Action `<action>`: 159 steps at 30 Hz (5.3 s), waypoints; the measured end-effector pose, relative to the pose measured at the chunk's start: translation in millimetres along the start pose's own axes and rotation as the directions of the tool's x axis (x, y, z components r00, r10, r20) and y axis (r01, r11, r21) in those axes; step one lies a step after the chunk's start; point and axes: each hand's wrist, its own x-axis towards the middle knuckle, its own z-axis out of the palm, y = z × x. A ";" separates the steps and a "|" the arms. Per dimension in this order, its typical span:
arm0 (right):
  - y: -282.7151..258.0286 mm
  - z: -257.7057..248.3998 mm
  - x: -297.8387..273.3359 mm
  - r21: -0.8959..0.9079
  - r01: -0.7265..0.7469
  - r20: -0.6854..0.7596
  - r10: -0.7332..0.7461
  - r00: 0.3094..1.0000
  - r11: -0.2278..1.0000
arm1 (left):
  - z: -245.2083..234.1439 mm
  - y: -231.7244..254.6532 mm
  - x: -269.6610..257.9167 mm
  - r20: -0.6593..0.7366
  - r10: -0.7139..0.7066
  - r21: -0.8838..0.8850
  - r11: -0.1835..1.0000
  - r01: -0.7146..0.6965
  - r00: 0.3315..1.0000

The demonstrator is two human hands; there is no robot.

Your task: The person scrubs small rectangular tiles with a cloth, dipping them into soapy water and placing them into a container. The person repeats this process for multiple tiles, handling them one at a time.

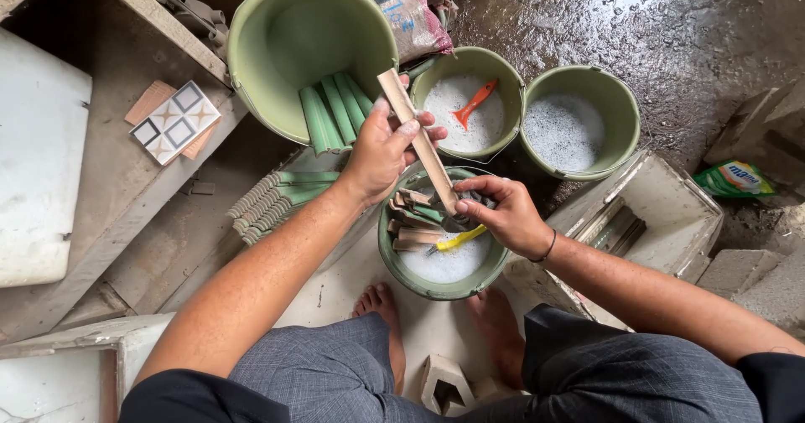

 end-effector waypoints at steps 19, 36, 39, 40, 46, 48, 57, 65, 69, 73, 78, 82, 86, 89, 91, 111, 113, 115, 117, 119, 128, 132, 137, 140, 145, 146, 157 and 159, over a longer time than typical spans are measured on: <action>50.0 0.6 -1.2 -0.166 -0.400 0.051 0.413 0.909 0.901 | -1.7 -89.4 1.7 0.290 -0.214 0.298 0.946 0.125 0.933; 50.9 -1.4 62.4 -0.416 -0.381 0.189 0.488 0.852 0.826 | -23.7 -80.3 21.7 0.086 -0.192 0.364 0.920 0.148 0.978; 36.1 -5.8 41.4 -0.514 -0.378 0.166 0.521 0.837 0.770 | -19.1 -96.6 6.9 0.084 -0.190 0.283 0.946 0.159 0.978; 37.6 -8.8 34.5 -0.514 -0.389 0.151 0.526 0.837 0.765 | -18.5 -107.9 8.0 0.098 -0.196 0.279 0.946 0.162 0.976; 29.8 -15.0 9.3 -0.722 -0.284 0.164 0.556 0.815 0.631 | -5.2 -121.0 1.8 0.200 -0.136 0.513 0.858 0.014 0.970; 22.7 -20.3 1.9 -0.847 -0.163 0.156 0.529 0.834 0.506 | 7.0 -119.0 -4.7 0.185 -0.056 0.683 0.725 -0.088 0.981; 53.6 -11.1 49.1 -0.814 -0.149 0.234 0.553 0.799 0.561 | 18.8 -55.5 12.6 0.151 -0.088 0.731 0.680 -0.051 0.985; 84.1 -1.1 112.1 -0.776 -0.112 0.440 0.659 0.610 0.621 | -22.8 -66.0 33.1 -0.030 -0.202 0.696 0.698 0.166 0.979; 78.1 -4.3 117.5 -0.767 -0.141 0.489 0.712 0.503 0.626 | -14.8 -62.4 28.4 -0.113 -0.232 0.691 0.680 0.244 0.966; 61.6 -7.5 106.4 -0.691 -0.131 0.539 0.626 0.563 0.711 | -6.1 -57.5 15.3 -0.164 -0.236 0.659 0.696 0.284 0.958; 65.8 -17.2 72.5 -0.656 -0.203 0.457 0.597 0.660 0.727 | -16.1 -90.8 -45.1 -0.209 -0.555 0.841 0.318 0.438 0.805; 52.3 -23.2 62.7 -0.646 -0.253 0.431 0.618 0.658 0.720 | 3.6 -129.9 -131.0 0.033 -0.751 0.982 0.148 0.120 0.660; 46.1 -17.8 58.7 -0.642 -0.286 0.395 0.626 0.672 0.712 | 2.4 -155.8 -144.6 0.279 -0.948 0.960 0.277 -0.032 0.155; 42.5 -11.4 59.3 -0.631 -0.306 0.376 0.627 0.683 0.712 | 3.0 -169.7 -145.9 0.280 -0.947 0.959 0.270 -0.084 0.156; 48.1 -8.2 55.8 -0.621 -0.330 0.363 0.634 0.683 0.711 | -0.3 -175.7 -149.1 0.289 -0.946 0.955 0.274 -0.113 0.146; 36.8 3.7 35.7 -0.697 -0.206 0.336 0.566 0.752 0.687 | -9.3 -189.1 -150.9 0.284 -0.913 0.890 0.136 -0.435 0.294; 34.7 -2.6 25.7 -0.714 -0.182 0.309 0.537 0.785 0.676 | 0.8 -183.8 -163.2 0.283 -0.908 0.871 0.108 -0.479 0.310; 27.8 -8.1 14.2 -0.728 -0.155 0.284 0.499 0.819 0.668 | -2.4 -162.8 -177.2 0.274 -0.904 0.851 0.070 -0.520 0.328; 18.2 -13.5 9.3 -0.685 -0.160 0.269 0.451 0.851 0.711 | 21.4 -153.1 -178.2 0.264 -0.895 0.824 0.015 -0.567 0.359; 19.9 -17.8 8.2 -0.736 -0.103 0.232 0.393 0.890 0.669 | 22.9 -107.9 -133.1 0.195 -0.805 0.905 -0.072 -0.419 0.560; -11.6 -14.0 -10.8 -0.790 0.008 0.185 0.225 0.957 0.613 | 66.0 43.4 -77.1 0.003 -0.181 0.886 0.457 0.081 0.983; -1.0 -13.6 1.5 -0.768 0.101 0.308 0.227 0.924 0.632 | 54.2 5.4 -51.2 0.032 -0.035 0.871 0.491 -0.011 0.999; -41.5 -15.7 0.4 -0.772 0.127 0.412 0.337 0.847 0.623 | 47.4 9.7 -55.4 0.050 0.317 0.980 0.166 -0.108 0.947; -28.2 -10.8 11.6 -0.778 0.085 0.406 0.395 0.824 0.622 | 50.8 31.0 -75.3 0.122 0.328 0.989 0.035 -0.141 0.937; 50.2 8.5 37.1 -0.828 -0.001 0.258 0.381 0.888 0.561 | 43.4 38.1 -98.3 0.210 0.273 0.976 0.002 -0.218 0.939; 72.8 14.7 38.4 -0.832 -0.037 0.195 0.354 0.914 0.554 | 36.1 28.5 -99.1 0.206 0.264 0.974 0.041 -0.224 0.942; 217.4 50.1 29.7 -0.919 -0.095 0.060 0.376 0.925 0.382 | -6.4 -30.5 -79.1 0.138 0.224 0.933 0.298 -0.203 0.965; 213.8 41.0 39.7 -0.838 -0.183 0.033 0.384 0.923 0.514 | -29.8 -53.6 -58.8 0.169 0.293 0.846 0.447 -0.291 0.941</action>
